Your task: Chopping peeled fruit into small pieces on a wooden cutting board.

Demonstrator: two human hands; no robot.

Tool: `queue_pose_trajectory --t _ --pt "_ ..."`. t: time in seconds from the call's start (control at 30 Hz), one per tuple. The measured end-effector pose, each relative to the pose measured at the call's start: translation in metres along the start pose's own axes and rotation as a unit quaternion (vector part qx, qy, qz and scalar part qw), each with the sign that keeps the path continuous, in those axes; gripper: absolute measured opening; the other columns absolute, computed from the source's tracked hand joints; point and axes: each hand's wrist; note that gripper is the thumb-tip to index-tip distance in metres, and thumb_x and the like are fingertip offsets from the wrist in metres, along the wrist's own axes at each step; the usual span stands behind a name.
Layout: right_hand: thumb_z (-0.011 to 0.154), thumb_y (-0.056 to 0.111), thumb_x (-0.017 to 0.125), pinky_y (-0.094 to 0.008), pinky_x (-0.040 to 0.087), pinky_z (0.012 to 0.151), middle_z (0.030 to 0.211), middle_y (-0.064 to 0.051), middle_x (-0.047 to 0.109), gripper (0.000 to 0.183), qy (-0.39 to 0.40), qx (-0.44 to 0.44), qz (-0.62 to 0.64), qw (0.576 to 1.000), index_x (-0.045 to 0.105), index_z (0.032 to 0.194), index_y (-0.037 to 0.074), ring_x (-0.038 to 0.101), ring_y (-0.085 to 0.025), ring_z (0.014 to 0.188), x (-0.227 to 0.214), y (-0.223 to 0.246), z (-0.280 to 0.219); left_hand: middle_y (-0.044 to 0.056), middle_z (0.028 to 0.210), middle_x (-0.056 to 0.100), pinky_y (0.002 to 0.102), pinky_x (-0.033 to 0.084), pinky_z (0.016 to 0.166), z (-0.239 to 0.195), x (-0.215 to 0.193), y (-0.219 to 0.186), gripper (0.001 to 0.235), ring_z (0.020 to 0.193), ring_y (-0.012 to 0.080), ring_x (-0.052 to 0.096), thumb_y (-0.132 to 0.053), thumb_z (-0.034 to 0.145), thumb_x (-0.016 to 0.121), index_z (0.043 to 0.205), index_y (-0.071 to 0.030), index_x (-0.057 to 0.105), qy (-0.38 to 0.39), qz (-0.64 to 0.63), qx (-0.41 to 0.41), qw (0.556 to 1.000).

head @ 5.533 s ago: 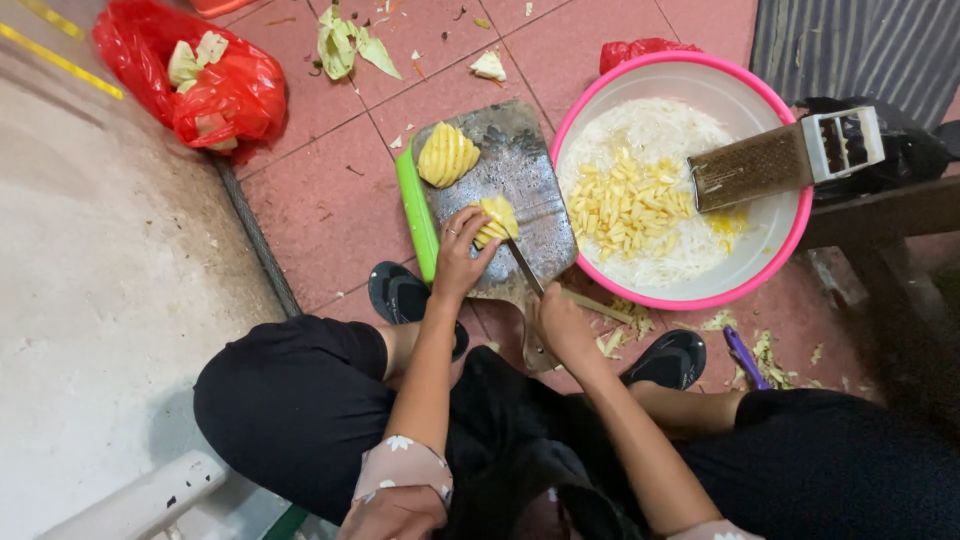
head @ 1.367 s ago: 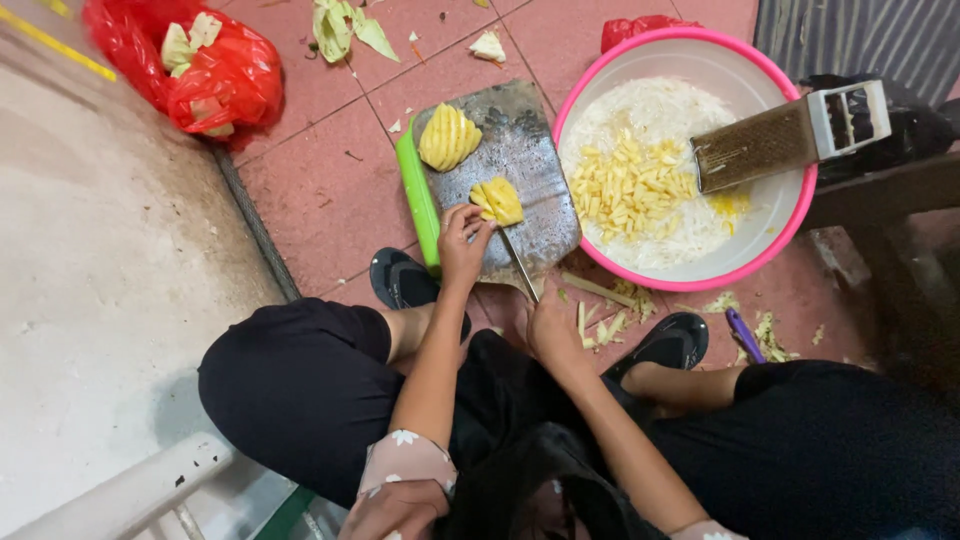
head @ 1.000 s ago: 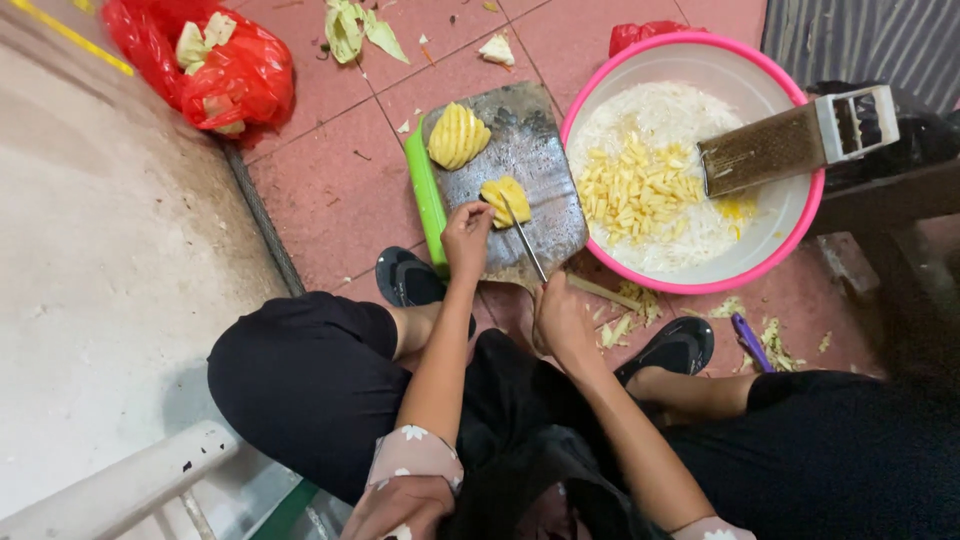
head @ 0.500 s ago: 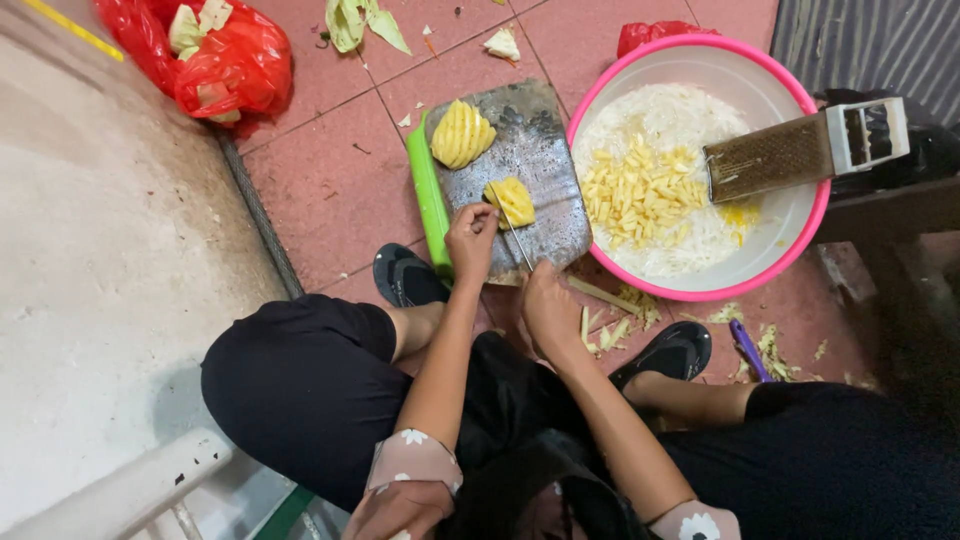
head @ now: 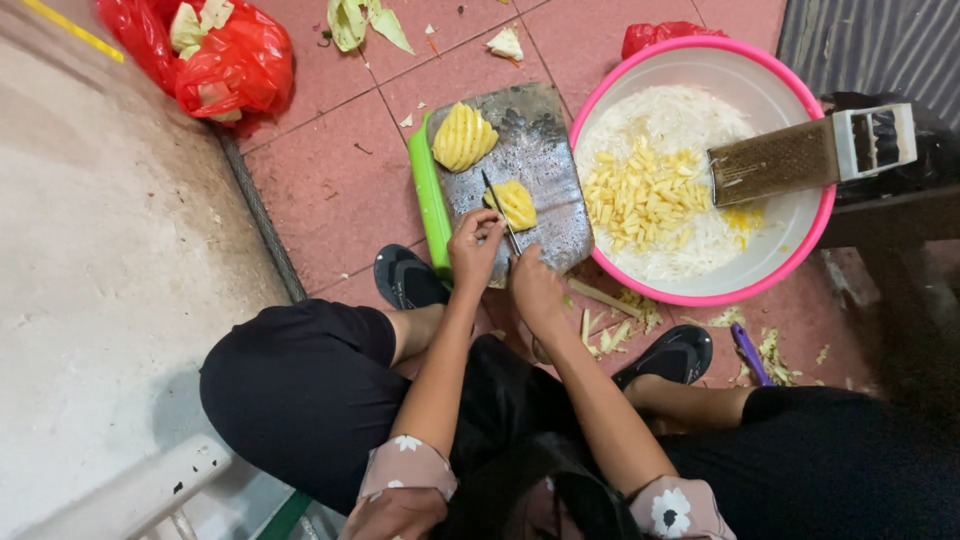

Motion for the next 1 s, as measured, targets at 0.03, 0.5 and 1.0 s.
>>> queue_pose_trajectory --t 0.03,0.5,1.0 --pt "0.107 0.035 0.041 -0.053 0.06 0.076 0.084 -0.022 0.071 0.026 -0.001 0.001 -0.001 1.0 0.043 0.108 0.009 0.074 -0.045 0.087 0.003 -0.003 0.004 0.013 0.103 0.067 0.028 0.063 0.067 0.0 0.0 -0.006 0.018 0.074 0.017 0.072 0.003 0.086 0.079 0.104 -0.001 0.074 0.0 -0.001 0.0 1.0" --pt "0.106 0.036 0.044 -0.059 0.055 0.088 0.098 -0.027 0.072 0.032 0.092 0.022 0.02 0.995 0.048 0.111 0.005 0.071 -0.049 0.101 0.029 -0.051 -0.033 0.016 0.106 0.064 0.03 0.063 0.07 -0.003 -0.004 -0.003 0.016 0.08 0.0237 0.072 0.0 0.091 0.075 0.106 0.001 0.07 0.018 0.035 0.039 0.998" --pt "0.104 0.045 0.043 -0.062 0.05 0.091 0.095 -0.039 0.067 0.044 0.087 0.124 0.263 0.953 0.052 0.126 0.009 0.064 -0.056 0.105 -0.128 -0.078 -0.129 0.018 0.127 0.047 0.053 0.056 0.093 0.062 -0.015 -0.046 0.055 0.109 0.0451 0.065 0.008 0.092 0.06 0.138 -0.02 0.049 0.311 0.469 0.202 0.802"
Point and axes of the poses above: each hand's wrist, its own z-axis towards the middle knuckle, its own x-axis out of the palm, y = z × x
